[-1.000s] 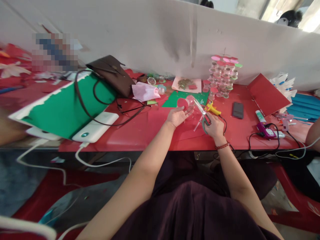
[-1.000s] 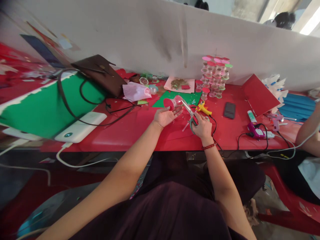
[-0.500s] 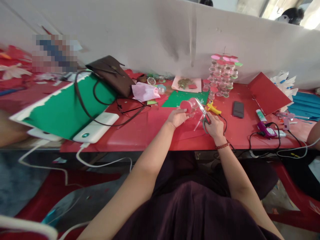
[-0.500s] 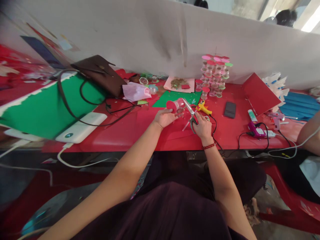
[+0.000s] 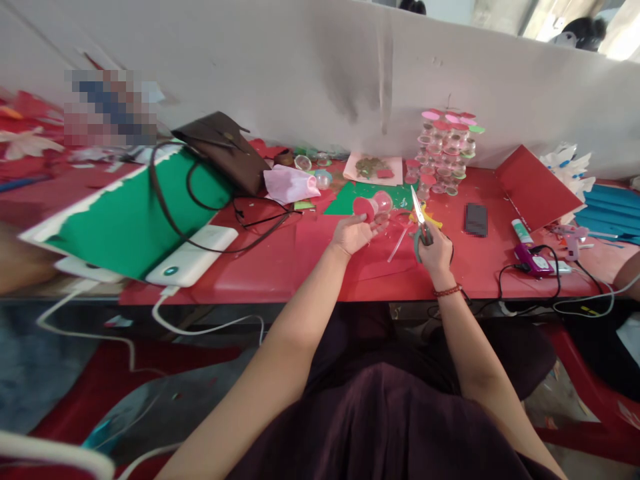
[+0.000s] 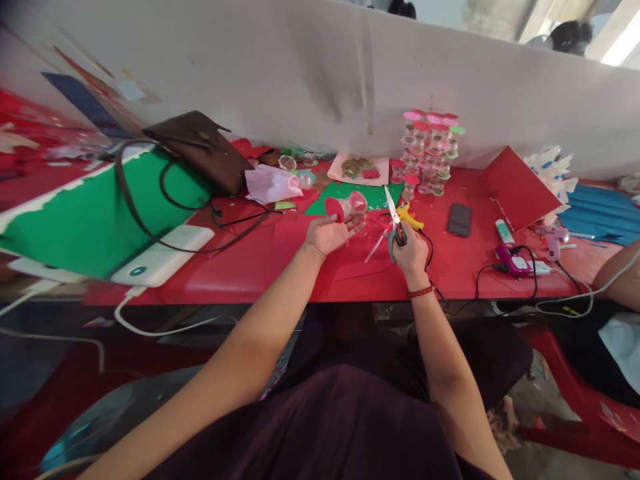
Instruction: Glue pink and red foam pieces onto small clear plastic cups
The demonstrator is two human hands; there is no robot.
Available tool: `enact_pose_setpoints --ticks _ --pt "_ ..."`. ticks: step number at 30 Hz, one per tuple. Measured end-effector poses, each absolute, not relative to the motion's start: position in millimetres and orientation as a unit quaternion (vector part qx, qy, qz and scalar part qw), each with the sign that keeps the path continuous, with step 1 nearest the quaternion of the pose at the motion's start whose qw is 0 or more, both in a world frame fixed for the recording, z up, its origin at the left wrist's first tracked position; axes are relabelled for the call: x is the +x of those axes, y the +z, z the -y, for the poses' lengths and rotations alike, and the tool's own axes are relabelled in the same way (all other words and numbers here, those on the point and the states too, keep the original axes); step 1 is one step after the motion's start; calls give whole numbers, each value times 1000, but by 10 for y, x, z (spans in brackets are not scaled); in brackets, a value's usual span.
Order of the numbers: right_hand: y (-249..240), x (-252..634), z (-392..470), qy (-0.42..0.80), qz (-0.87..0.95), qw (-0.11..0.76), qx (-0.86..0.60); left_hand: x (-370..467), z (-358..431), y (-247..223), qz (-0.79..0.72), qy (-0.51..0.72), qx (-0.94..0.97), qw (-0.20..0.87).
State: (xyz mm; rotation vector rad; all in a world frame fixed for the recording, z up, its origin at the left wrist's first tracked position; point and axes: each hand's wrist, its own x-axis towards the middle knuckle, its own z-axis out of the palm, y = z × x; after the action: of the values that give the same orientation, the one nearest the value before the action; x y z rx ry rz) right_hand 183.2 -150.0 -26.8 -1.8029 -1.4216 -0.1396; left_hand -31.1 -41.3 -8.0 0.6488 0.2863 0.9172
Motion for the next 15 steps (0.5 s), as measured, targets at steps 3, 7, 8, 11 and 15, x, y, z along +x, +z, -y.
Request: enact_pose_setpoints --ticks 3,7,8,11,15 --pt "-257 1818 1524 -66 565 426 -704 -316 425 -40 -143 444 275 841" --pt "-291 1840 1506 -44 539 438 -718 -317 420 -22 -147 468 249 835" --pt "-303 1846 1497 -32 540 442 -716 -317 416 -23 -148 473 245 833" --pt "-327 1831 1491 5 586 448 -675 -317 401 -34 -143 481 241 831" --pt "-313 1755 1530 5 645 434 -628 -317 380 -48 -137 489 234 829"
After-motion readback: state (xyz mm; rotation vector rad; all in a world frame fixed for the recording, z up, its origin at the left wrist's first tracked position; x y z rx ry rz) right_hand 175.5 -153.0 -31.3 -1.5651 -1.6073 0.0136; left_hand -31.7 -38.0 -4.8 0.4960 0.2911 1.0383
